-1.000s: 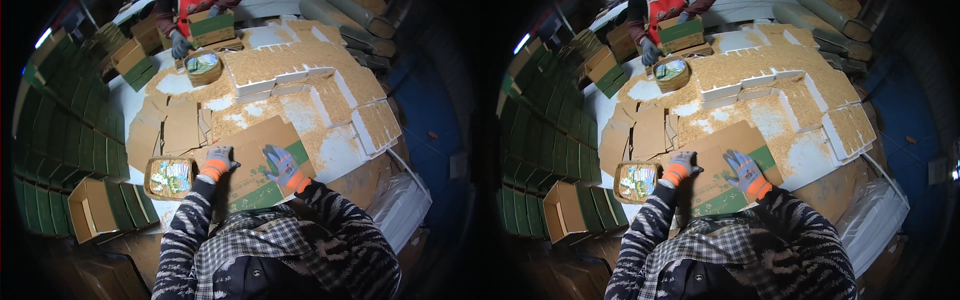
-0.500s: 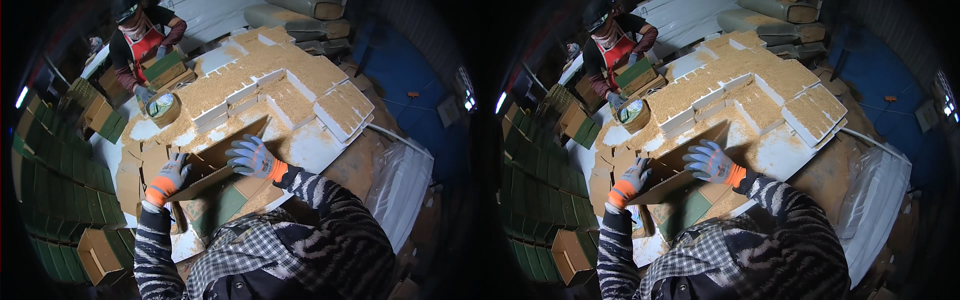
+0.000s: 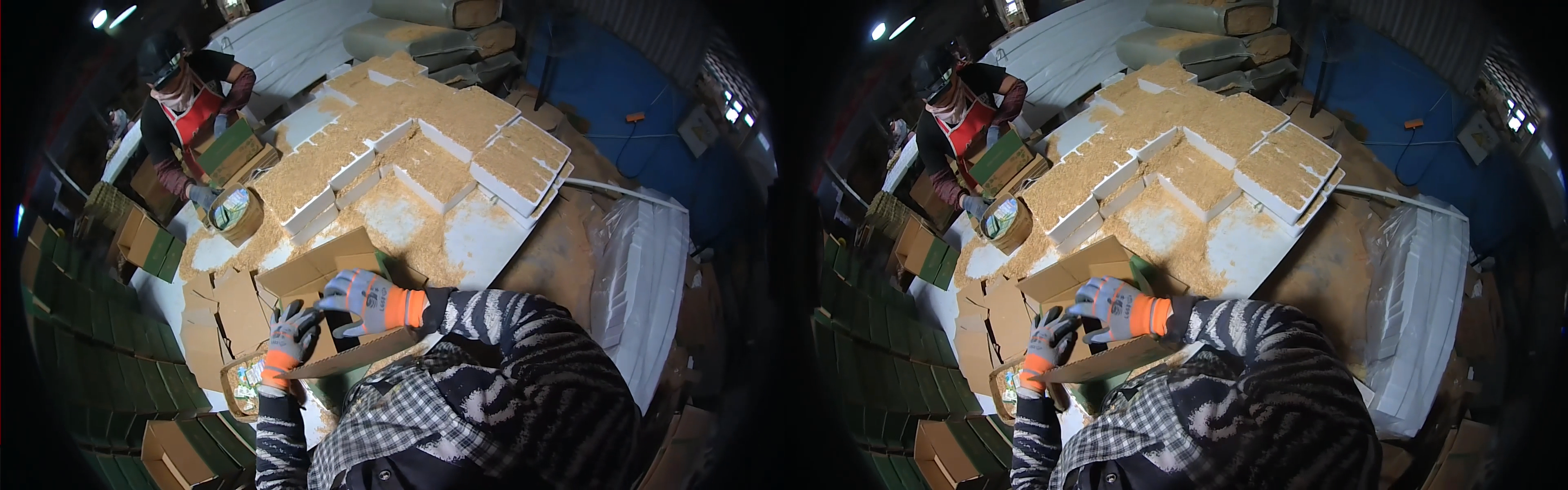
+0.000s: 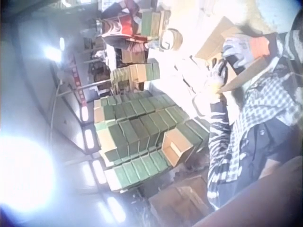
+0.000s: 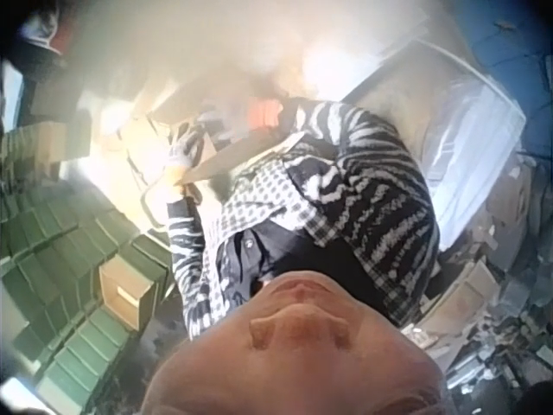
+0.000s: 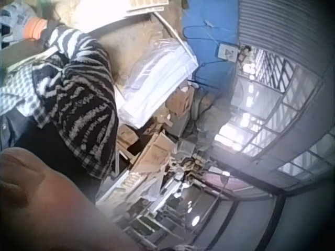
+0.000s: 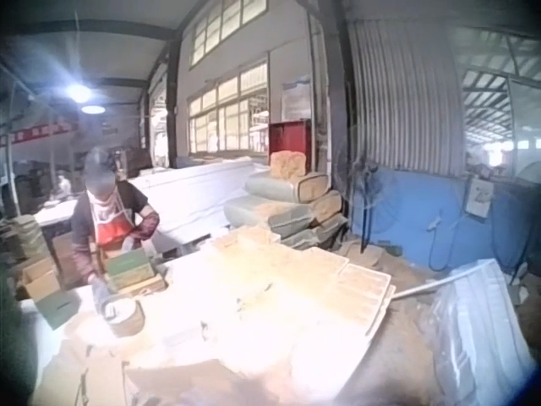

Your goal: The person picks up a cardboard box and places a white tray filled with small items inside it. They then gather several cardboard sheets, insert them as dividers or padding, add small paper inserts, and close the box before stacking it onto a pile.

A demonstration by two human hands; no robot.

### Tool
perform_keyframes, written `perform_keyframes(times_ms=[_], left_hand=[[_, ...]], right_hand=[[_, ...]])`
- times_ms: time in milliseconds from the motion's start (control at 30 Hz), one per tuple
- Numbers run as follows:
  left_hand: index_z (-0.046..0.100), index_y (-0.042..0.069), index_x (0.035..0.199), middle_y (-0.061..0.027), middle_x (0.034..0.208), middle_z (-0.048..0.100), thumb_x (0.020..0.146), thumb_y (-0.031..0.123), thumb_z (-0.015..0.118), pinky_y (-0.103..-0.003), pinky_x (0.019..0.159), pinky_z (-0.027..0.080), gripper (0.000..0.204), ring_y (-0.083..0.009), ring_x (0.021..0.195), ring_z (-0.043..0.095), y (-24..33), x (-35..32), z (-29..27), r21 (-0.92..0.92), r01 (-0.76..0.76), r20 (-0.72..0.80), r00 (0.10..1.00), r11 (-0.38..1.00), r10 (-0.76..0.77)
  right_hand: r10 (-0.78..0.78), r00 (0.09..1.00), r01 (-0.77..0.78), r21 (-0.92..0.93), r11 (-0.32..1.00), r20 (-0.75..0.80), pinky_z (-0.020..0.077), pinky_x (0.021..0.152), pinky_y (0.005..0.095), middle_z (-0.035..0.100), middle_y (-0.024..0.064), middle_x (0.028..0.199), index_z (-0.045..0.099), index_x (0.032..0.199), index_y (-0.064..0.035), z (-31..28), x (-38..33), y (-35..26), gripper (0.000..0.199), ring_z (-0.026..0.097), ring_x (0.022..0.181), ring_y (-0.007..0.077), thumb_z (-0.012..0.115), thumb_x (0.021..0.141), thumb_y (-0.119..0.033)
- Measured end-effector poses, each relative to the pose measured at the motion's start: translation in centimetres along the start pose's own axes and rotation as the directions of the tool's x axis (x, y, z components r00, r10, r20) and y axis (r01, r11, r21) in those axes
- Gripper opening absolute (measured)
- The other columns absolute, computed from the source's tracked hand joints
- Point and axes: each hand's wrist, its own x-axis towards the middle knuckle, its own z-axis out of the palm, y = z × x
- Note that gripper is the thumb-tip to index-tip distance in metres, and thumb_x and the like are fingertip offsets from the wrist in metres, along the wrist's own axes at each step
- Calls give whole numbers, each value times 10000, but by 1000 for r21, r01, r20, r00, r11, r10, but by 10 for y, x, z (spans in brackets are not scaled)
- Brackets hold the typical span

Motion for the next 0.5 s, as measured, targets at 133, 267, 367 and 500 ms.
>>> perform_keyframes(times_ms=[133, 267, 367, 500], left_hand=[[655, 149, 1163, -104, 1245, 594, 734, 73, 672, -421, 1049, 361, 436, -348, 1232, 467, -9, -15, 20, -376, 187, -99, 966, 907, -240], [544, -8, 1258, -136, 1297, 565, 915, 162, 570, -324, 1008, 411, 383, -212, 1186, 538, -28, -16, 6, -905, 205, 47, 919, 372, -391], [433, 45, 1368, -129, 1348, 505, 973, 302, 489, -375, 1020, 387, 475, -252, 1214, 509, -45, -60, 31, -984, 59, -105, 585, 171, -805], [358, 121, 1433, -121, 1422, 411, 981, 430, 425, -421, 1040, 349, 552, -277, 1274, 448, -52, -109, 48, -921, 265, -176, 371, 286, -912]], right_hand=[[-1, 839, -146, 226, 963, 544, 272, 1069, 571, 469, 183, 1347, 384, 1428, -190, -18, 2, -63, 697, 473, 1194, 398, 592, 853, -525], [-105, 718, -155, 304, 940, 688, 150, 1127, 554, 497, 176, 1336, 406, 1422, -205, -1, 17, -17, 644, 427, 1242, 420, 548, 854, -473], [-18, 915, 32, -27, 999, 402, 278, 1065, 495, 587, 211, 1176, 331, 1462, -172, 31, 3, 26, 701, 498, 1174, 373, 557, 847, -422], [154, 981, -184, 313, 932, 119, 435, 905, 430, 587, 198, 1205, 347, 1458, -173, 4, -2, 23, 623, 547, 1067, 343, 577, 883, -240]])
